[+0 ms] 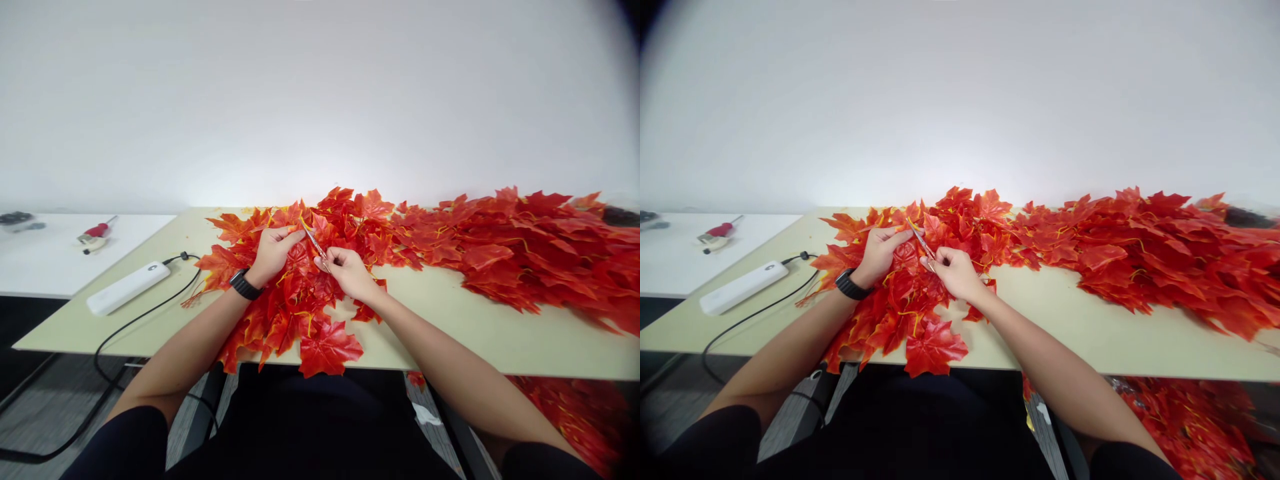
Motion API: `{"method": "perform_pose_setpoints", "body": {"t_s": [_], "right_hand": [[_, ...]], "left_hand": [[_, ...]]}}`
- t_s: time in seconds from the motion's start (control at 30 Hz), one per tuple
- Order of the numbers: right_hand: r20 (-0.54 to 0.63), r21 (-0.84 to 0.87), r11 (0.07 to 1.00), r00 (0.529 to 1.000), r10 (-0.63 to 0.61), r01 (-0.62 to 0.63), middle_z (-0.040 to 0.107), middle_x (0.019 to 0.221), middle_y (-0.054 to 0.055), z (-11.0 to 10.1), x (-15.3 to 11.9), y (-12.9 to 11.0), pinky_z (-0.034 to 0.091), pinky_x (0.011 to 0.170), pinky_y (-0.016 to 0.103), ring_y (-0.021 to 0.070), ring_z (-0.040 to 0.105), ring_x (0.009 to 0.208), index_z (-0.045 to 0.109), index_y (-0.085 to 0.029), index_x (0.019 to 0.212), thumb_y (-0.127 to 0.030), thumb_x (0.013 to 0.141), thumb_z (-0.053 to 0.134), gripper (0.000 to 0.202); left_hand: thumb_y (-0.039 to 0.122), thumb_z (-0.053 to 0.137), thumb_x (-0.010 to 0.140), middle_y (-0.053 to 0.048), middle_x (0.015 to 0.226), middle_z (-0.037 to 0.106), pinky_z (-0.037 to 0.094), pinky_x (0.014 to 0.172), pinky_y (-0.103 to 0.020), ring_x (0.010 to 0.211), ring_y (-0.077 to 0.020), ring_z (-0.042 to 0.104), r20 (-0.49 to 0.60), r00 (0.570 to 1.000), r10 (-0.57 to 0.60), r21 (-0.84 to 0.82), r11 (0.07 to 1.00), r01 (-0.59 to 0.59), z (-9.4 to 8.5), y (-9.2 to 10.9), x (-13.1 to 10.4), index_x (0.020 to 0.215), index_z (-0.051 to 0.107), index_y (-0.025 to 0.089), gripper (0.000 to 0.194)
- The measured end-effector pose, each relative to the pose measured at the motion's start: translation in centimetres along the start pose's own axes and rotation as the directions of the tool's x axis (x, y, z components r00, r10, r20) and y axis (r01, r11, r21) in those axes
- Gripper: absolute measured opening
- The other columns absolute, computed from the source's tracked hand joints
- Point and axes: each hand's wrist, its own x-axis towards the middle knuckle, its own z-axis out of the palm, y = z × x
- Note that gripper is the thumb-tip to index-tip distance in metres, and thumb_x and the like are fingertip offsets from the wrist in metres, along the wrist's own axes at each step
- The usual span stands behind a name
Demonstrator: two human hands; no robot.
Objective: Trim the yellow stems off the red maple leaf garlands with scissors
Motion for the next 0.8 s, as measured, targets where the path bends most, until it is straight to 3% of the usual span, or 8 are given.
{"method": "perform_pose_setpoints", "body": {"t_s": [0.2, 0.53, 0.8], "right_hand": [[-0.008, 0.008, 1.000, 1.000, 0.003, -0.003, 0.041, 0.064, -0.002, 0.11, 0.04, 0.16, 0.035, 0.062, 0.027, 0.0121, 0.038, 0.064, 0.036, -0.021, 0.065, -0.063, 0.080, 0.075, 0.059], [0.014, -0.017, 1.000, 1.000, -0.007, 0.007, 0.039, 0.065, -0.003, -0.09, 0.07, 0.29, 0.034, 0.061, 0.027, 0.0114, 0.035, 0.063, 0.036, -0.020, 0.065, -0.064, 0.081, 0.074, 0.061], [0.024, -0.018, 1.000, 1.000, -0.013, 0.013, 0.038, 0.065, -0.002, -0.20, -0.06, 0.06, 0.031, 0.060, 0.027, 0.0113, 0.033, 0.063, 0.035, -0.020, 0.065, -0.063, 0.083, 0.075, 0.061]], "left_hand": [[0.039, 0.077, 0.084, -0.004, 0.083, 0.078, 0.053, 0.076, -0.028, 0.079, -0.0177, 0.069, -0.022, 1.000, 0.016, 0.030, 0.999, -0.015, -0.11, -0.11, 0.08, 0.090, 0.086, 0.017, 0.024], [0.042, 0.077, 0.083, -0.005, 0.090, 0.080, 0.055, 0.081, -0.030, 0.086, -0.0198, 0.071, -0.004, 1.000, 0.006, 0.035, 0.999, -0.005, -0.10, 0.10, -0.02, 0.095, 0.086, 0.018, 0.029], [0.040, 0.078, 0.081, -0.001, 0.066, 0.068, 0.052, 0.074, -0.029, 0.075, -0.0176, 0.066, -0.008, 1.000, -0.005, 0.026, 1.000, 0.006, -0.12, 0.16, 0.00, 0.070, 0.079, 0.016, 0.027]]}}
